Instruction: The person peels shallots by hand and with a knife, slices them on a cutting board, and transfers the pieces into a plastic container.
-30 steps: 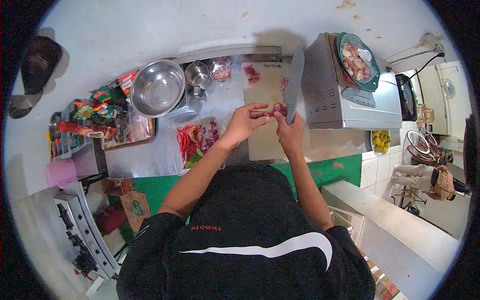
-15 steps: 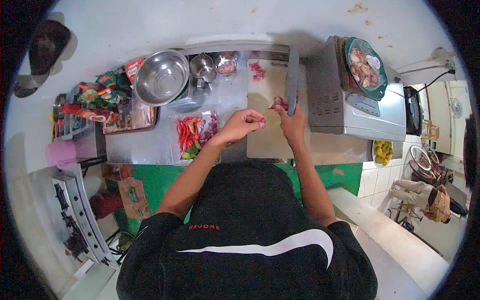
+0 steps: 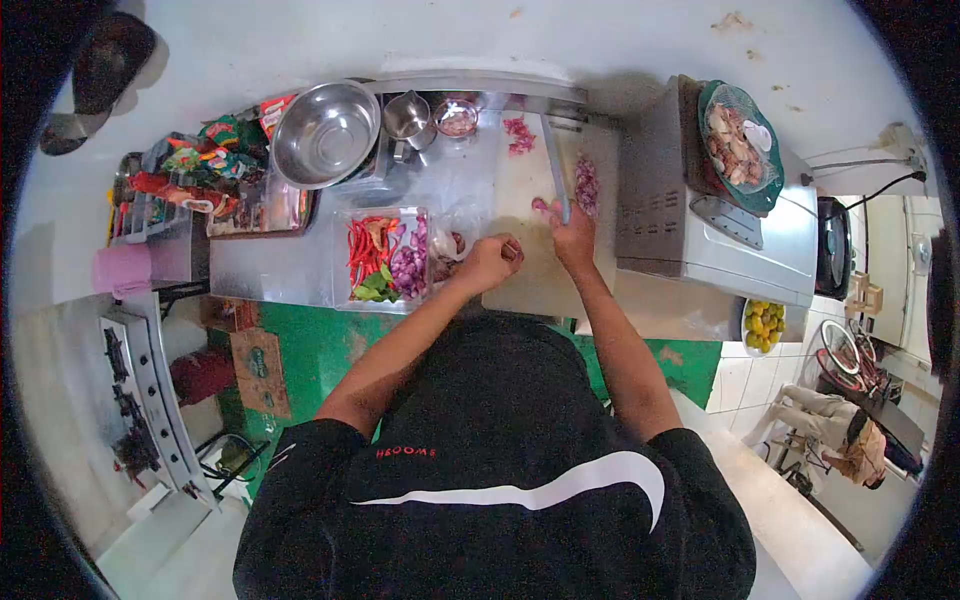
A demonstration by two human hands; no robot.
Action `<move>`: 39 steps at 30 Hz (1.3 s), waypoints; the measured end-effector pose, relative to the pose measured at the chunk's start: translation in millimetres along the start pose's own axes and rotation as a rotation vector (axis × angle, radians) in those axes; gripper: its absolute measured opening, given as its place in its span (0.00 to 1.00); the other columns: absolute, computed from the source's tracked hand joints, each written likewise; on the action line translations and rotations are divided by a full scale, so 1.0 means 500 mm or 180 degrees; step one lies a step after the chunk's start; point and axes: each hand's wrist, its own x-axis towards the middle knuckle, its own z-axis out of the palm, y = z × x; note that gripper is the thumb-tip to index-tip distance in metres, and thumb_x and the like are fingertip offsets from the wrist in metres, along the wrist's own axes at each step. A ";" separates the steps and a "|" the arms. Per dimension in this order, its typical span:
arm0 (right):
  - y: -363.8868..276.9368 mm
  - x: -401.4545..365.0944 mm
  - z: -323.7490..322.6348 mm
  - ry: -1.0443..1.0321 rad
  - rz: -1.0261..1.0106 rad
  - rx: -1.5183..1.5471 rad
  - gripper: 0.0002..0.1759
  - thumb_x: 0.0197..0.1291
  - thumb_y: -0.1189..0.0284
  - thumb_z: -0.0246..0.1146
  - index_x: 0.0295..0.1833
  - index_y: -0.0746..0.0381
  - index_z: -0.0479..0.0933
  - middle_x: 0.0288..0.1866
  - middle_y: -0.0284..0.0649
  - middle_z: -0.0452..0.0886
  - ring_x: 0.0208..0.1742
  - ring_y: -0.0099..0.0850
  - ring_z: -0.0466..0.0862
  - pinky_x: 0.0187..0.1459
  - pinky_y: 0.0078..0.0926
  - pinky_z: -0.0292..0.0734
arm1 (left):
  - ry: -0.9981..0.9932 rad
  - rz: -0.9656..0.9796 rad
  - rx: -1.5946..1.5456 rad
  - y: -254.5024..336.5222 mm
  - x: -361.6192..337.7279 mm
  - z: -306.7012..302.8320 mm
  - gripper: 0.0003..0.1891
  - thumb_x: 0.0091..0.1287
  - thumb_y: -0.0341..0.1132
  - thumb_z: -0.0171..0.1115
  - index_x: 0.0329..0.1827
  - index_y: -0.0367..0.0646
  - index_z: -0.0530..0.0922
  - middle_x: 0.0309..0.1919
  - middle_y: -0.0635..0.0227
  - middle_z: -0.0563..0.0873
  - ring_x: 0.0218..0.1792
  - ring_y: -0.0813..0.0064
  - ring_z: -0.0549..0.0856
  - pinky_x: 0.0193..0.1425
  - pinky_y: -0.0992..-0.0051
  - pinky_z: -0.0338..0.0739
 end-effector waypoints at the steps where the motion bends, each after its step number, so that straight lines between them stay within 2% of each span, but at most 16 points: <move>1: 0.011 -0.003 -0.003 0.0031 -0.0051 0.0019 0.19 0.63 0.58 0.61 0.41 0.66 0.77 0.30 0.52 0.81 0.33 0.50 0.83 0.37 0.44 0.75 | -0.0009 0.0000 0.0002 0.002 0.002 0.005 0.11 0.57 0.31 0.67 0.41 0.37 0.81 0.32 0.61 0.87 0.35 0.71 0.87 0.41 0.72 0.80; 4: 0.012 -0.032 -0.041 -0.0101 0.0078 0.0087 0.21 0.66 0.56 0.57 0.41 0.66 0.76 0.31 0.55 0.81 0.34 0.54 0.82 0.37 0.47 0.74 | 0.0131 -0.0259 -0.0051 -0.008 0.014 0.024 0.10 0.58 0.32 0.66 0.41 0.40 0.82 0.33 0.61 0.88 0.35 0.71 0.87 0.42 0.71 0.80; 6: 0.013 -0.073 -0.067 -0.0275 0.0260 0.0146 0.22 0.68 0.55 0.55 0.41 0.66 0.76 0.31 0.56 0.81 0.35 0.55 0.81 0.38 0.49 0.74 | 0.0514 0.0214 -0.0102 -0.037 0.030 0.037 0.10 0.59 0.34 0.67 0.42 0.43 0.84 0.35 0.62 0.89 0.36 0.72 0.87 0.42 0.71 0.80; 8: 0.040 -0.121 -0.086 -0.0760 0.0343 -0.0324 0.25 0.70 0.53 0.49 0.42 0.66 0.76 0.32 0.58 0.80 0.36 0.58 0.80 0.40 0.53 0.73 | 0.0592 0.0155 -0.0014 -0.035 0.034 0.044 0.10 0.59 0.36 0.68 0.41 0.44 0.85 0.35 0.62 0.89 0.36 0.71 0.88 0.42 0.71 0.80; 9: 0.048 -0.148 -0.092 -0.0755 0.0367 -0.0313 0.25 0.70 0.53 0.49 0.42 0.66 0.76 0.32 0.58 0.80 0.36 0.58 0.80 0.40 0.53 0.73 | 0.0686 0.0117 0.0069 -0.031 0.036 0.046 0.10 0.59 0.37 0.68 0.41 0.45 0.85 0.36 0.62 0.89 0.37 0.70 0.88 0.43 0.71 0.80; 11: 0.064 -0.199 -0.105 -0.0839 0.0078 -0.0247 0.24 0.72 0.54 0.46 0.44 0.66 0.75 0.32 0.60 0.80 0.36 0.60 0.80 0.41 0.55 0.72 | 0.0720 -0.0031 0.0233 -0.013 0.035 0.046 0.11 0.59 0.39 0.69 0.42 0.45 0.86 0.36 0.62 0.89 0.37 0.69 0.88 0.43 0.71 0.80; 15: 0.077 -0.251 -0.128 -0.1225 0.0285 -0.0222 0.22 0.72 0.56 0.47 0.44 0.65 0.73 0.32 0.59 0.80 0.37 0.61 0.80 0.42 0.56 0.73 | 0.0831 -0.0420 0.0790 -0.023 0.043 0.057 0.14 0.59 0.45 0.69 0.43 0.47 0.86 0.35 0.63 0.89 0.37 0.68 0.88 0.43 0.72 0.80; 18: 0.093 -0.271 -0.126 -0.1397 0.0221 -0.0487 0.21 0.72 0.56 0.48 0.44 0.65 0.73 0.32 0.59 0.80 0.37 0.61 0.80 0.41 0.56 0.73 | 0.0887 -0.0385 0.0480 -0.037 0.043 0.063 0.15 0.59 0.47 0.69 0.42 0.47 0.87 0.34 0.63 0.89 0.35 0.69 0.88 0.42 0.72 0.80; 21: 0.094 -0.274 -0.123 -0.1434 0.0099 -0.0474 0.20 0.72 0.57 0.49 0.45 0.64 0.73 0.33 0.59 0.81 0.37 0.59 0.81 0.42 0.55 0.74 | 0.0926 -0.0545 0.0395 -0.029 0.039 0.060 0.13 0.58 0.45 0.69 0.38 0.46 0.88 0.33 0.63 0.89 0.33 0.71 0.88 0.41 0.73 0.80; 27: 0.095 -0.268 -0.112 -0.1525 0.0084 -0.0614 0.22 0.72 0.55 0.49 0.49 0.64 0.74 0.35 0.57 0.82 0.38 0.56 0.82 0.44 0.52 0.76 | 0.0918 -0.0419 -0.0099 -0.046 0.044 0.058 0.09 0.55 0.37 0.72 0.37 0.44 0.88 0.30 0.66 0.89 0.31 0.76 0.87 0.37 0.75 0.79; 29: 0.084 -0.264 -0.118 -0.1567 0.0098 -0.0670 0.22 0.72 0.55 0.48 0.49 0.64 0.74 0.35 0.57 0.82 0.39 0.56 0.82 0.45 0.52 0.76 | 0.0950 -0.0357 -0.0102 -0.104 0.067 0.068 0.09 0.55 0.36 0.72 0.36 0.43 0.87 0.29 0.66 0.89 0.30 0.76 0.86 0.36 0.76 0.79; 31: 0.090 -0.265 -0.113 -0.1519 0.0075 -0.0690 0.22 0.72 0.55 0.47 0.49 0.64 0.74 0.35 0.57 0.82 0.39 0.56 0.82 0.45 0.53 0.76 | 0.0986 -0.0305 -0.0115 -0.112 0.070 0.070 0.08 0.55 0.35 0.72 0.34 0.42 0.87 0.29 0.67 0.89 0.29 0.76 0.86 0.36 0.76 0.78; 33: 0.093 -0.265 -0.112 -0.1474 0.0053 -0.0713 0.22 0.72 0.55 0.47 0.49 0.64 0.74 0.35 0.57 0.82 0.39 0.56 0.82 0.44 0.53 0.76 | 0.0824 -0.0466 -0.0755 -0.116 0.071 0.071 0.08 0.54 0.35 0.73 0.32 0.41 0.84 0.27 0.69 0.87 0.28 0.77 0.84 0.36 0.76 0.78; 37: 0.084 -0.259 -0.120 -0.1506 0.0048 -0.0795 0.22 0.72 0.57 0.46 0.47 0.65 0.74 0.34 0.57 0.82 0.38 0.57 0.82 0.43 0.54 0.75 | 0.0864 -0.0561 -0.0494 -0.103 0.072 0.070 0.11 0.52 0.37 0.75 0.30 0.42 0.82 0.26 0.70 0.85 0.28 0.79 0.83 0.36 0.76 0.78; 39: 0.082 -0.261 -0.122 -0.1456 -0.0004 -0.0795 0.22 0.72 0.57 0.46 0.46 0.65 0.74 0.34 0.57 0.82 0.37 0.57 0.82 0.43 0.54 0.75 | 0.0873 -0.0540 -0.0238 -0.101 0.072 0.069 0.12 0.55 0.35 0.76 0.28 0.43 0.79 0.25 0.75 0.84 0.29 0.83 0.81 0.36 0.80 0.76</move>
